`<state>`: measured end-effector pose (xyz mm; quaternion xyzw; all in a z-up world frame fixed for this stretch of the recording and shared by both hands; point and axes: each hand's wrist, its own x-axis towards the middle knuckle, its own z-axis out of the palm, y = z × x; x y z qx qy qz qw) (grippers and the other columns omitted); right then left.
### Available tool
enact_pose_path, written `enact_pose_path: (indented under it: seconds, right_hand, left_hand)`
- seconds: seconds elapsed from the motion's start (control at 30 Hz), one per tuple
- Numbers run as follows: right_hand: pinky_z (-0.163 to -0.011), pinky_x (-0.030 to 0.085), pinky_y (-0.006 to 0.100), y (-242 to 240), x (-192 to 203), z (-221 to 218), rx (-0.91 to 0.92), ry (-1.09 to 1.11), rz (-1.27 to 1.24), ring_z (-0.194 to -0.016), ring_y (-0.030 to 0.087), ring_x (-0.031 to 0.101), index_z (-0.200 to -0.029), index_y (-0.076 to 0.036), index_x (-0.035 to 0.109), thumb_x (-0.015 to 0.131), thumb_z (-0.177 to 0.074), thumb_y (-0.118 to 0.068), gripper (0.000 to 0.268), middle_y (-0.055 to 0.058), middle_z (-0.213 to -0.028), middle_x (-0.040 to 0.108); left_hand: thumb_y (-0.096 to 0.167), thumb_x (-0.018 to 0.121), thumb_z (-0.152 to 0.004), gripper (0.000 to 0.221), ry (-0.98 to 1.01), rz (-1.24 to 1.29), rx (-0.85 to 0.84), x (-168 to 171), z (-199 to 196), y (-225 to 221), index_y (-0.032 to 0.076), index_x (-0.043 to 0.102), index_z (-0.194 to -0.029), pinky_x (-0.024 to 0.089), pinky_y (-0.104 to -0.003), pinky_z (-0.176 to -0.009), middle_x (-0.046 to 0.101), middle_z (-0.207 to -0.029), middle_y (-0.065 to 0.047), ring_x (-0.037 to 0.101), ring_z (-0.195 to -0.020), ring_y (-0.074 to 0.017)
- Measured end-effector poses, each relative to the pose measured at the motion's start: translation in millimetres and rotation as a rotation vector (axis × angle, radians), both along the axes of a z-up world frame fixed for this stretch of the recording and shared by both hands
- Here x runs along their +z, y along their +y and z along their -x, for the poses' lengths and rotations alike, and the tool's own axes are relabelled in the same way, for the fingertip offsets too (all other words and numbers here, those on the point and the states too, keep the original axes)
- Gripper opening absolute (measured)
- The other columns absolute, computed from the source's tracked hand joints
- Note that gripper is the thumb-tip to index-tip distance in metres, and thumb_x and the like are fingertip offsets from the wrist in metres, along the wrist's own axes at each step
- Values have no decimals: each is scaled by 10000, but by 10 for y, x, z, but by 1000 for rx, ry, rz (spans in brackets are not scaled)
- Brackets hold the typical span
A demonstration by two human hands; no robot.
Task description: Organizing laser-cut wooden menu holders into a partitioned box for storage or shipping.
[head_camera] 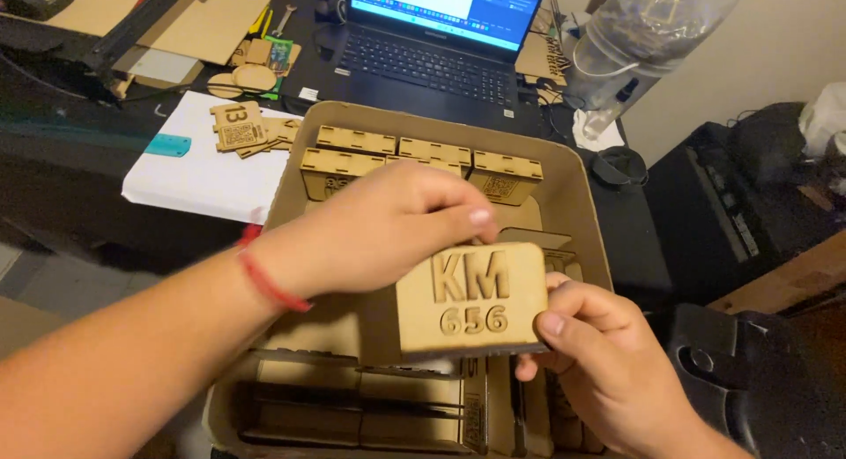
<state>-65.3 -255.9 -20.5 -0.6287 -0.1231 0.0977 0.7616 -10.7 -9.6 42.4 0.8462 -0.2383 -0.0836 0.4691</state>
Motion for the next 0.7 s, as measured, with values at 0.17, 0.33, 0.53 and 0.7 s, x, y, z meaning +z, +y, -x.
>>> enact_pose_path:
  seconds: [0.17,0.33,0.53,0.7]
  right_hand:
    - [-550,607,347,-69,-86,9,-86,40,-100,-750,307,664,-750,-18,617,637,-896,-71,157,220,-1020,653]
    - [-562,617,360,-22,-141,65,-73,62,-97,-786,298,682,-738,-23,621,636,-896,-79,168,213,-998,658]
    - [-572,612,363,4,-152,87,-113,62,-101,-875,334,697,-705,-50,583,646,-891,-97,202,224,-1037,688]
    - [-507,601,350,-1,-202,109,-78,93,-125,-808,353,693,-690,2,607,635,-906,-85,234,250,-964,700]
  left_hand:
    - [371,532,-900,279,-99,-52,146,-85,347,163,212,742,-993,480,-309,-743,691,-951,67,619,-800,-102]
    - [403,637,-807,357,-22,-59,244,-245,578,207,281,738,-1127,431,-300,-668,552,-851,70,543,-702,-94]
    - [500,561,-786,506,-72,109,176,-327,600,186,209,654,-1190,491,-280,-782,589,-1157,25,579,-819,-108]
    - [418,556,-786,430,7,98,216,-315,570,161,199,693,-1130,496,-291,-769,587,-1130,35,586,-783,-97]
